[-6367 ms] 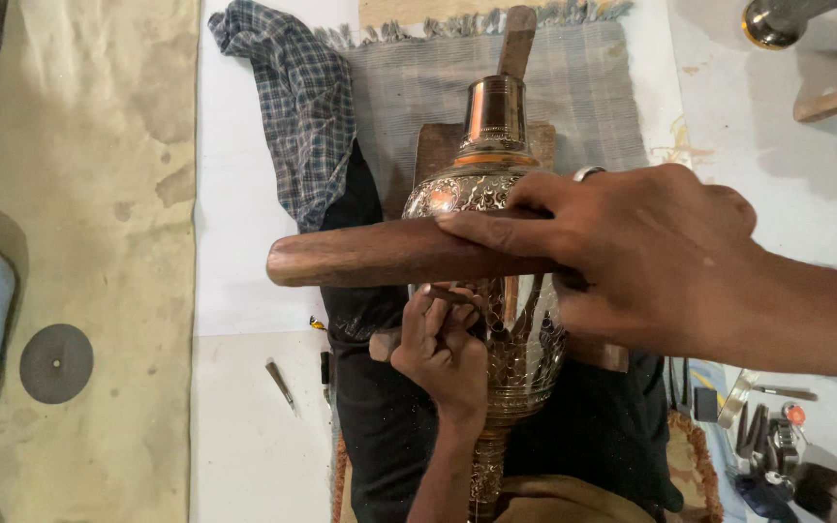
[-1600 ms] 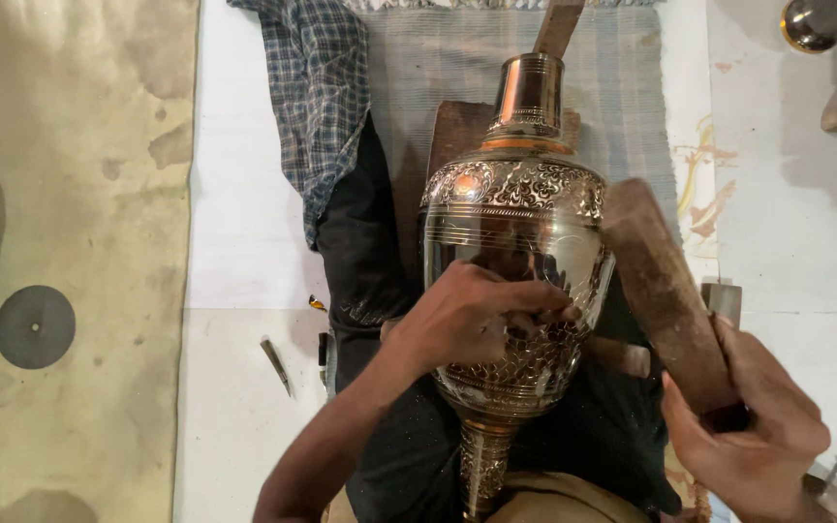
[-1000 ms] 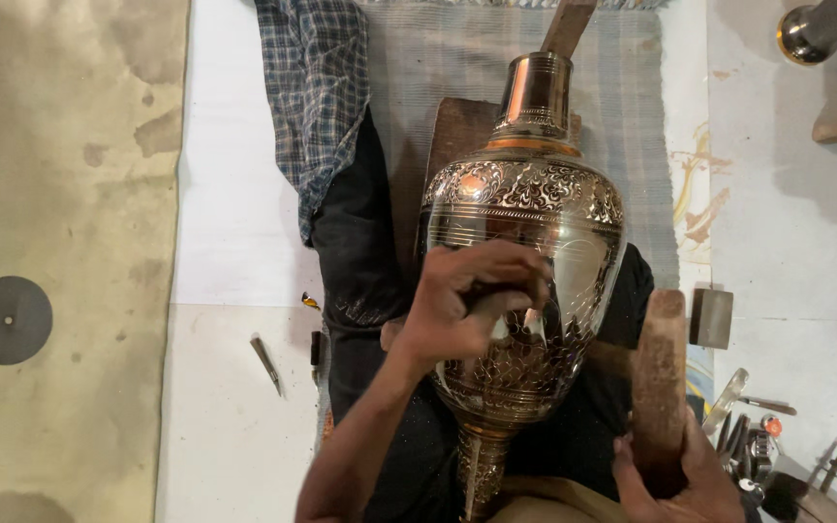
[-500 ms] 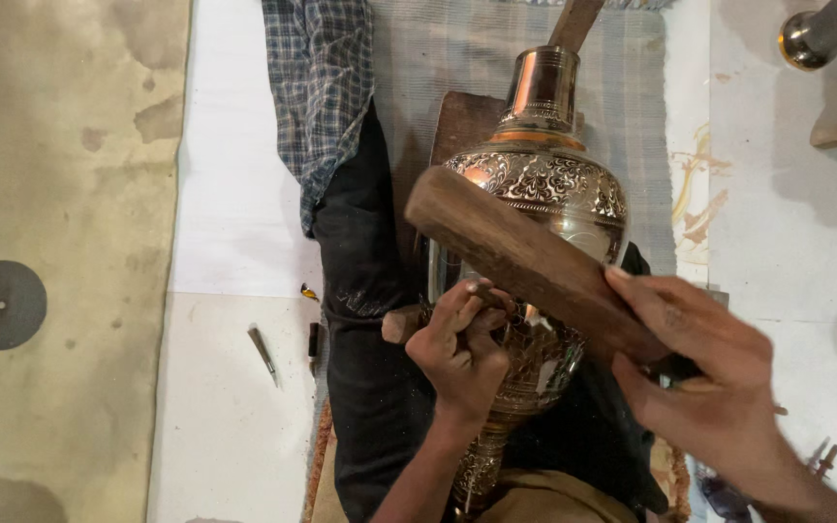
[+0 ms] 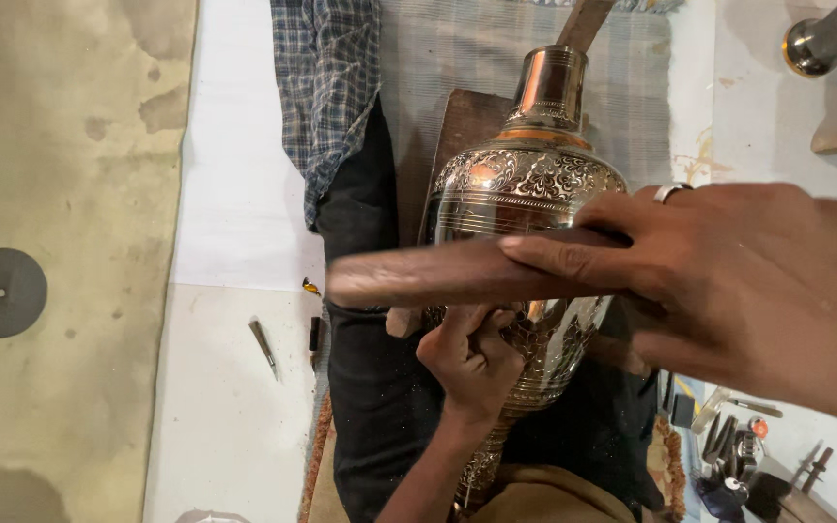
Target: The person uses a chisel and a wooden mallet to engrave intricate patterns onto a large silver vase. They repeatedly strike the chisel with the mallet to create detailed designs on the vase's surface.
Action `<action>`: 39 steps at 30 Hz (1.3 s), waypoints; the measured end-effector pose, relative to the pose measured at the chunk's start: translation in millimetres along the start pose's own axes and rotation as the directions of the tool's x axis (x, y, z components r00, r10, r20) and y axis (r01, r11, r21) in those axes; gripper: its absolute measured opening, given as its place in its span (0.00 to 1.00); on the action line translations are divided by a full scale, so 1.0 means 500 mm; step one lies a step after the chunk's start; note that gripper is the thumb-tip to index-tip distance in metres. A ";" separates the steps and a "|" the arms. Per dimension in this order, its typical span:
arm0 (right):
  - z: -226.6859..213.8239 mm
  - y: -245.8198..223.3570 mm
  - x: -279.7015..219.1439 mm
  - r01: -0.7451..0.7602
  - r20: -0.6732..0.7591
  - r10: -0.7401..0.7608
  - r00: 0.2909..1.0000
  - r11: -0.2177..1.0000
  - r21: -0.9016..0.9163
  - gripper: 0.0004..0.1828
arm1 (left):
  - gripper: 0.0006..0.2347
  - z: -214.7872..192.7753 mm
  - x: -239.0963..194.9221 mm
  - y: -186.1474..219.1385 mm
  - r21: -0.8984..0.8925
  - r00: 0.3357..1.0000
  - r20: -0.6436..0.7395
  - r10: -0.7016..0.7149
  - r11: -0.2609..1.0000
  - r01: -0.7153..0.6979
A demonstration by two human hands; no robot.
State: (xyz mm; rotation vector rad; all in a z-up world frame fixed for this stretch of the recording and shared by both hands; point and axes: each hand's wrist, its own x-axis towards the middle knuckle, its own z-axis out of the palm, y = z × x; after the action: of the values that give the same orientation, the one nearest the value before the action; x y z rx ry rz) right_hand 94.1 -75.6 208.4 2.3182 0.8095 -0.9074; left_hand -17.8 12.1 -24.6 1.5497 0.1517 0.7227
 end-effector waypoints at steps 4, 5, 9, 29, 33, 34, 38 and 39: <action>0.085 0.022 -0.007 0.083 -0.198 -0.028 0.980 0.957 0.277 0.46 | 0.15 -0.004 -0.006 -0.009 0.048 0.999 -0.033 -0.025 0.998 0.027; 0.118 0.027 -0.007 0.161 -0.306 -0.038 0.951 0.908 0.387 0.43 | 0.15 -0.002 -0.003 -0.010 0.037 0.997 -0.074 -0.036 0.999 0.039; 0.296 0.000 0.001 0.419 -0.561 0.533 0.634 0.373 0.828 0.44 | 0.11 -0.021 0.027 0.002 -0.459 0.934 -0.053 -0.352 0.840 0.290; 0.700 -0.295 -0.035 0.271 0.021 0.800 0.599 -0.228 0.935 0.20 | 0.27 0.022 0.229 -0.019 -0.290 0.191 0.926 0.326 0.937 -0.195; 0.688 -0.290 -0.031 0.227 -0.027 0.797 0.603 -0.140 0.964 0.19 | 0.27 0.048 0.241 -0.019 -0.346 0.044 0.928 0.371 0.898 -0.272; 0.687 -0.291 -0.033 0.222 -0.033 0.803 0.596 -0.125 0.967 0.19 | 0.24 0.057 0.243 -0.018 -0.377 0.022 0.919 0.394 0.892 -0.249; 0.700 -0.301 -0.030 0.104 -0.007 0.814 0.581 -0.066 0.992 0.18 | 0.20 0.078 0.256 -0.011 -0.416 -0.100 0.909 0.404 0.895 -0.163; 0.708 -0.309 -0.027 0.050 0.012 0.815 0.580 -0.051 0.997 0.19 | 0.20 0.082 0.259 -0.009 -0.405 -0.140 0.912 0.386 0.903 -0.145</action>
State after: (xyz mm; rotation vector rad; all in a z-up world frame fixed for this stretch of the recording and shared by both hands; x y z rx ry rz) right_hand -167.4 -201.4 -46.5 3.8321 -0.9585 -0.1355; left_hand 107.2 43.5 18.6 1.5599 -1.4673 -0.3696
